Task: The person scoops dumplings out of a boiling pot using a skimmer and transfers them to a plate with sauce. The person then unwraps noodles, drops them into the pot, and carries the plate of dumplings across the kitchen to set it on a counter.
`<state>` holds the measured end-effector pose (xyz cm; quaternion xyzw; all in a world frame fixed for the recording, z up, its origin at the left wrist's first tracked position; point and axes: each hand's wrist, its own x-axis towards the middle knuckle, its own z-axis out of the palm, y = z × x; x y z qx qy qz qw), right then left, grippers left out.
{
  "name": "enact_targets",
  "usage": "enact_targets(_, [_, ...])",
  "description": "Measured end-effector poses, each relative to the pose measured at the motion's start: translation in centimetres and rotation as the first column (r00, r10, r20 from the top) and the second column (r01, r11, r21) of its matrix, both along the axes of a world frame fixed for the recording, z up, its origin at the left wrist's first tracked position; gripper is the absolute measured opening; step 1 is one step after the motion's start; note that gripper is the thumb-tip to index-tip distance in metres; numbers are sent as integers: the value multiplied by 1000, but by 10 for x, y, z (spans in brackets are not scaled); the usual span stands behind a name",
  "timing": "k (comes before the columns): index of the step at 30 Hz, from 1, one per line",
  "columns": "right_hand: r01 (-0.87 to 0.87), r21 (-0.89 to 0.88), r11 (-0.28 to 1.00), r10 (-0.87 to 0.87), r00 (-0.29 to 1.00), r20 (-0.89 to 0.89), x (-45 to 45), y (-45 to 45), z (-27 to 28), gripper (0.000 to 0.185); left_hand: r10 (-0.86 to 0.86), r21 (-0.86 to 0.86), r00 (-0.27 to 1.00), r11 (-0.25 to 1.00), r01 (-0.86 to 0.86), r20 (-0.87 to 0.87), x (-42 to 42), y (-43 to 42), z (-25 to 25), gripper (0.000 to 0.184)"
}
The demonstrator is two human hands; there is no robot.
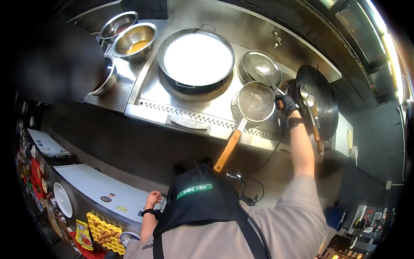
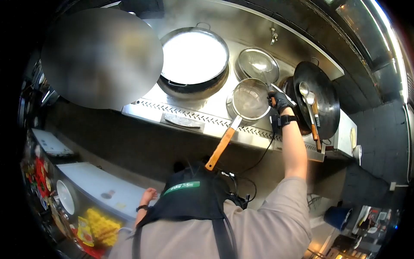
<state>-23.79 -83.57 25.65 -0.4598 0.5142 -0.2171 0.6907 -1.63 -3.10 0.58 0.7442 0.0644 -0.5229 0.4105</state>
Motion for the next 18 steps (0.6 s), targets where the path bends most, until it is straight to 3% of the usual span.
enact_targets(1, [-175,-192,966,162,984,-78,-11,0,0,9,1,-4,1000,1000,-1,2,1,4,-2,8])
enact_targets(3, [-363,-427,828,308,932,-193,-26,12,15,10,-24,-7,1000,1000,24,0,5,11,-5,8])
enact_targets(5, [-306,-284,909,311,950,-27,-28,43,57,11,-21,-10,1000,1000,21,8,7,14,-2,8])
enact_targets(6, [-232,-127,964,245,964,101,-27,62,78,12,-20,-6,1000,1000,20,11,6,18,0,8])
enact_targets(7, [-94,111,989,65,967,245,-24,80,95,12,-20,-7,1000,1000,20,12,7,23,-1,8])
enact_targets(8, [-94,110,989,65,967,245,-25,86,102,12,-20,-4,1000,1000,20,10,7,27,-3,8])
enact_targets(10, [-174,298,939,55,928,368,-26,97,114,12,-20,-2,1000,1000,20,9,8,34,-3,8])
enact_targets(15, [-168,223,960,81,931,356,-5,148,160,13,-58,23,998,998,57,34,7,38,-7,9])
enact_targets(18, [-146,-72,987,154,982,106,17,166,173,12,-64,30,997,998,63,45,10,37,-8,10])
